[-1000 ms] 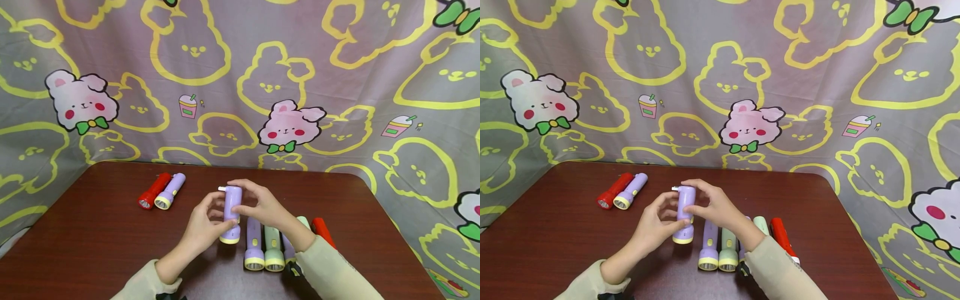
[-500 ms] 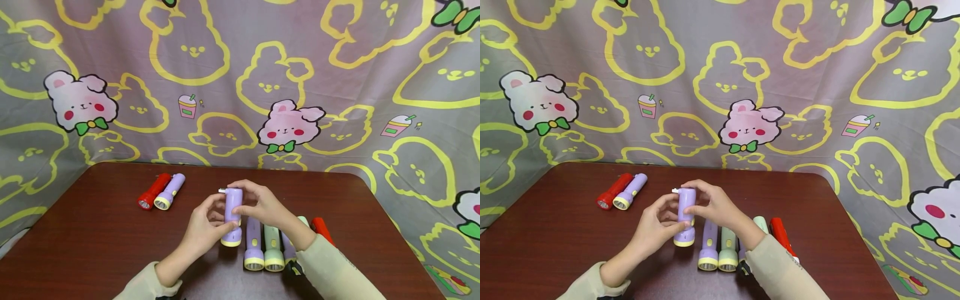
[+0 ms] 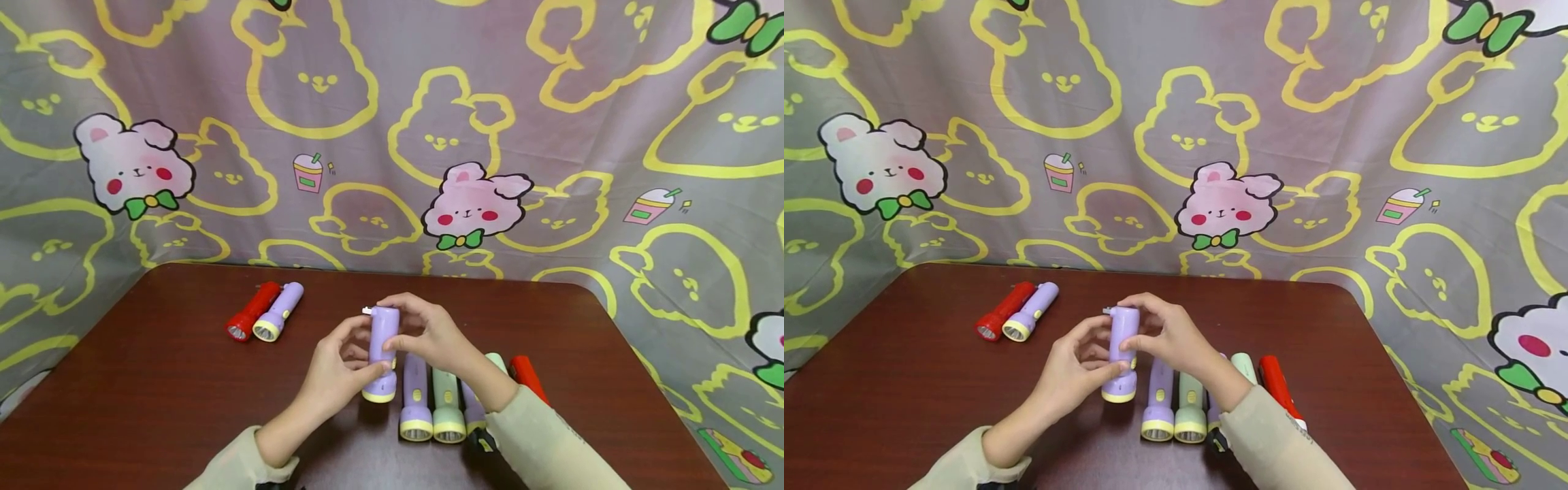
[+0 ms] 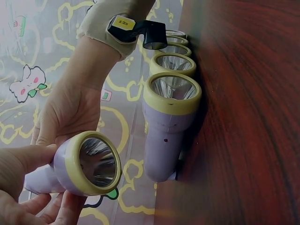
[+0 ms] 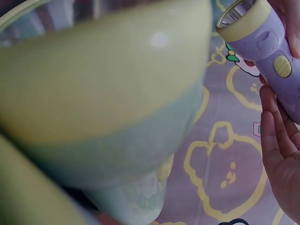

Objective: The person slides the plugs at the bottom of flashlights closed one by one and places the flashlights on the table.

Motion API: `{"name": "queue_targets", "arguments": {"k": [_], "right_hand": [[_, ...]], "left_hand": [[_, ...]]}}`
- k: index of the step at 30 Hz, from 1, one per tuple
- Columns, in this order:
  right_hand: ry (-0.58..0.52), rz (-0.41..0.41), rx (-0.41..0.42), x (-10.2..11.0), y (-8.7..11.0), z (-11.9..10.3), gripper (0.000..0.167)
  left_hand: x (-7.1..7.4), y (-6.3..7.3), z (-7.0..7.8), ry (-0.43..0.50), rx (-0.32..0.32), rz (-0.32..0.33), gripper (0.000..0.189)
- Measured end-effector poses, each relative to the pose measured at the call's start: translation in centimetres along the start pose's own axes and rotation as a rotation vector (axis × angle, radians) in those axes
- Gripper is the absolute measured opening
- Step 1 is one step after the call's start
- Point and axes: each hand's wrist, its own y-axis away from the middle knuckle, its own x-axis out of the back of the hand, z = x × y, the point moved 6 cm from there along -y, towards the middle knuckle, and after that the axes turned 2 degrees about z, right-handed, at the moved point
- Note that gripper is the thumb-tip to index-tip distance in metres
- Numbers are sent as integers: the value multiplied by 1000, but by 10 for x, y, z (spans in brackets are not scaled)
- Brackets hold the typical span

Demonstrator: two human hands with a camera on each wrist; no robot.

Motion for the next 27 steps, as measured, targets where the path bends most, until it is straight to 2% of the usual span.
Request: {"name": "queue_targets", "arguments": {"k": [4,14,27], "right_hand": [[-8,10,2,1,1,1,52],[-45,34,66,4,2,-3,49],[-41,93,69,5,7,-2,48]], "left_hand": [[0,0,1,-1,1,-5,60],[-1,0,3,-2,-27,-14,60],[-3,0,3,-5,-18,3,61]]}}
